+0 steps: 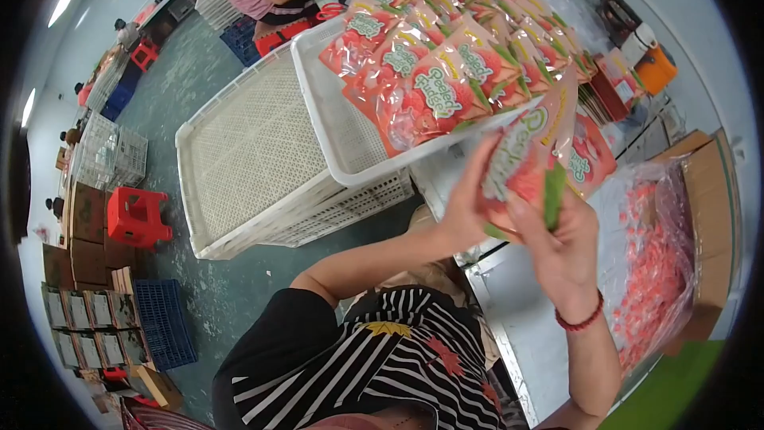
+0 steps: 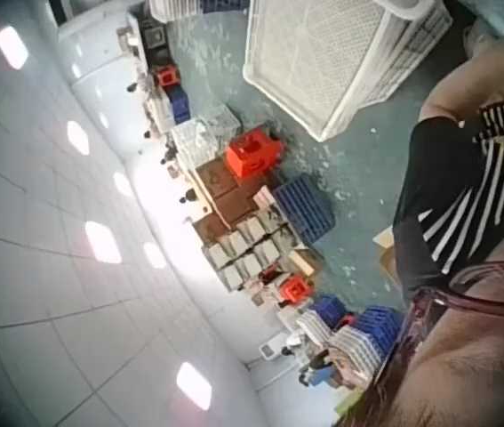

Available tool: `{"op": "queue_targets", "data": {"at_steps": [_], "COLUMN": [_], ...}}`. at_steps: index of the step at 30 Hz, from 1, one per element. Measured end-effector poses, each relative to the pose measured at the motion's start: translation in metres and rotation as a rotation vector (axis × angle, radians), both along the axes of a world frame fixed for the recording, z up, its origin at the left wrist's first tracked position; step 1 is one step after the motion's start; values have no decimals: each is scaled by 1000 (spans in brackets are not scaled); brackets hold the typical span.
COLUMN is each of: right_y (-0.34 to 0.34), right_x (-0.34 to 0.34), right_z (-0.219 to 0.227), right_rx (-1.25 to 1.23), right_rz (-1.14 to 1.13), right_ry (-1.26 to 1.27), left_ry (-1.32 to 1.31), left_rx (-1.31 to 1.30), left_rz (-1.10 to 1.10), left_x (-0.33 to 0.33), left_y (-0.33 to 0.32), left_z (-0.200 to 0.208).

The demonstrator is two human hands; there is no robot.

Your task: Packaging individual candies into resealable bags and organizing them into trays.

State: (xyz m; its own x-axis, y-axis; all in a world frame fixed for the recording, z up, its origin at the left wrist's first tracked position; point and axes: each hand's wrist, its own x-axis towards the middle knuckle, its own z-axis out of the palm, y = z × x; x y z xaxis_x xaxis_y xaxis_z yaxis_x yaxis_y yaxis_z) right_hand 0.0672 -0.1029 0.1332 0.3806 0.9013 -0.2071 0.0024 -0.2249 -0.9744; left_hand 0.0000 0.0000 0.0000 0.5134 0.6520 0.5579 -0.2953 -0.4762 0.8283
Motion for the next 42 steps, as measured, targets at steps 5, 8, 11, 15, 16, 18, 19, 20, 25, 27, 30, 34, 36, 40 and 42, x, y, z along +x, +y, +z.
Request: {"op": "queue_targets", "data": {"at_steps": [5, 8, 11, 15, 16, 18, 19, 20, 25, 27, 30, 34, 36, 40, 42], "right_y": [20, 3, -19, -45, -51, -61, -66, -71, -100, -108, -116, -127, -129, -128, -127], "right_x": [-15, 8, 26, 32, 32, 35, 35, 35, 30, 24, 18, 17, 15, 15, 15], "right_z": [-7, -30, -57, -81, -85, -90, -92, -97, -133, -146, -156, -166, -172, -181, -183], "right_rx": [287, 231, 138, 66, 70, 58, 48, 48, -36, -14, -51, -103, -99, -140, -155], "right_rz": [198, 153, 40, -103, -126, -155, -171, -173, -210, -174, -195, -280, -263, -269, -263], "right_ry": [-178, -158, -115, -82, -70, -71, -76, -71, -48, -21, 46, 78, 31, 24, 25], "left_ry": [-194, -140, 59, 640, 715, 788, 793, 786, 570, 658, 766, 702, 648, 723, 763], "left_rx": [106, 53, 10, 108, 15, -36, -32, -18, 29, 103, 178, 131, 181, 235, 327], "left_rz": [370, 656, 703, 725, 782, 865, 862, 859, 969, 908, 865, 908, 915, 898, 914], "left_x": [-54, -77, -78, -53, -44, -38, -39, -40, -27, -59, -67, -30, -38, -36, -38], "left_y": [99, 181, 248, 280, 278, 279, 283, 288, 295, 328, 343, 308, 308, 303, 306], "left_z": [4, -7, -30, -91, -96, -105, -108, -111, -132, -141, -142, -120, -113, -109, -110]}}
